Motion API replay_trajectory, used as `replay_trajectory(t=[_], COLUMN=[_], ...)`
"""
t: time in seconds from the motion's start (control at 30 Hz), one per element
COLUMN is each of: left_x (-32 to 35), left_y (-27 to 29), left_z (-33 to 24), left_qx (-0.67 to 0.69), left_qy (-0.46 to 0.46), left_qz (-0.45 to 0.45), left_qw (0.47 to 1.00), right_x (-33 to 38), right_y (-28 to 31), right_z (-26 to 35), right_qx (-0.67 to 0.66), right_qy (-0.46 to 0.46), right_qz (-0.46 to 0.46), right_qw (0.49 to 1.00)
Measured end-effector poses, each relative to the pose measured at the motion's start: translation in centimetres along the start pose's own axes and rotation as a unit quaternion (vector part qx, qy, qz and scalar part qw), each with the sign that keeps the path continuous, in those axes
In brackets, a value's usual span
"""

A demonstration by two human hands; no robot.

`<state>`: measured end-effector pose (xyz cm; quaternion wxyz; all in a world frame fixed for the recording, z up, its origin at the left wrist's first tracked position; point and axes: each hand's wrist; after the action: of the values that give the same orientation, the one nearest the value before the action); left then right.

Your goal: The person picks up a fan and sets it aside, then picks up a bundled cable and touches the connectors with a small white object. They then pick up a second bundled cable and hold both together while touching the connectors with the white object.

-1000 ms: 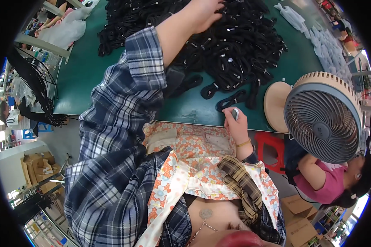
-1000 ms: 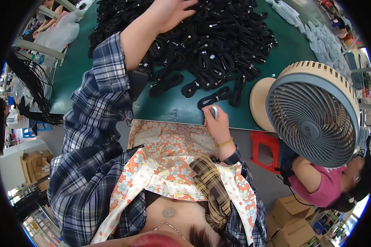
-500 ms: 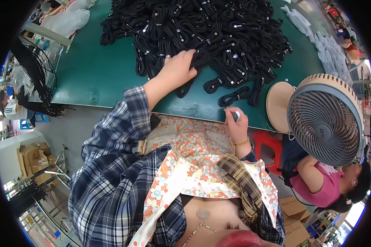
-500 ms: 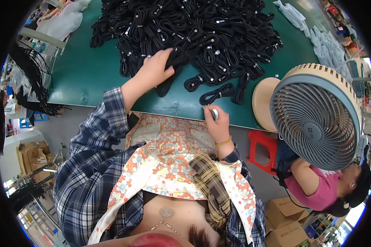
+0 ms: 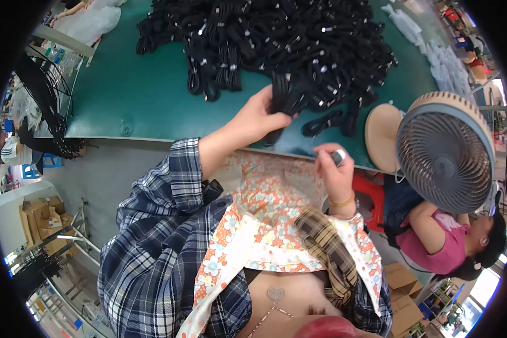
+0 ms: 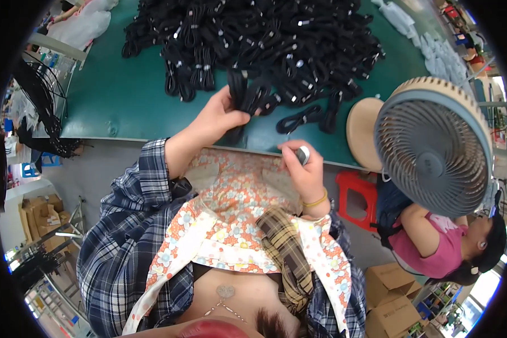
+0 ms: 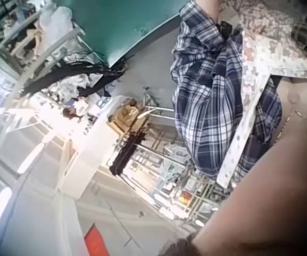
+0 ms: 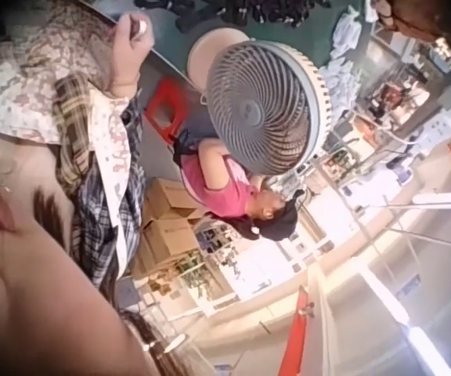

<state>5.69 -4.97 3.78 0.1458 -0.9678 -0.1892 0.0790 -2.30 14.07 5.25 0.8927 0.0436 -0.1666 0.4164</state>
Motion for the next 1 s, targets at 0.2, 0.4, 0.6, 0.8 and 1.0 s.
replay_trajectory(t=[0.2,0.4,0.6,0.8,1.0], left_x=[2.4,3.5,4.4,5.0,4.9], left_y=[-5.0,-5.6,-5.6,-5.8,-5.5], left_z=[-3.5,-4.6,-5.6,-5.2,-5.5], left_qx=[0.165,0.207,0.252,0.250,0.256], left_qy=[-0.033,-0.061,-0.038,-0.061,-0.012], left_qz=[-0.030,-0.004,0.071,0.140,0.143], left_qw=[0.985,0.976,0.964,0.956,0.956], right_x=[1.2,2.5,2.5,1.7,2.2], right_y=[-3.0,-2.8,-3.2,-4.3,-4.0], right_z=[2.3,2.0,1.8,1.5,1.6], right_qx=[0.063,0.022,-0.016,0.013,0.011], right_qy=[0.151,0.227,0.327,0.466,0.432], right_qz=[0.034,0.050,0.079,0.031,0.039], right_qw=[0.986,0.972,0.941,0.884,0.901])
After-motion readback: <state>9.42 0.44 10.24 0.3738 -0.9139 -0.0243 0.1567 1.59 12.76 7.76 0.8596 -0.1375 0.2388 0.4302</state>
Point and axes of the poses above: each hand's wrist, its own x-axis away from the middle knuckle, its own y-axis out of the back of the hand, z = x × y, and after that the axes turned 9 degrees about -y, right-handed
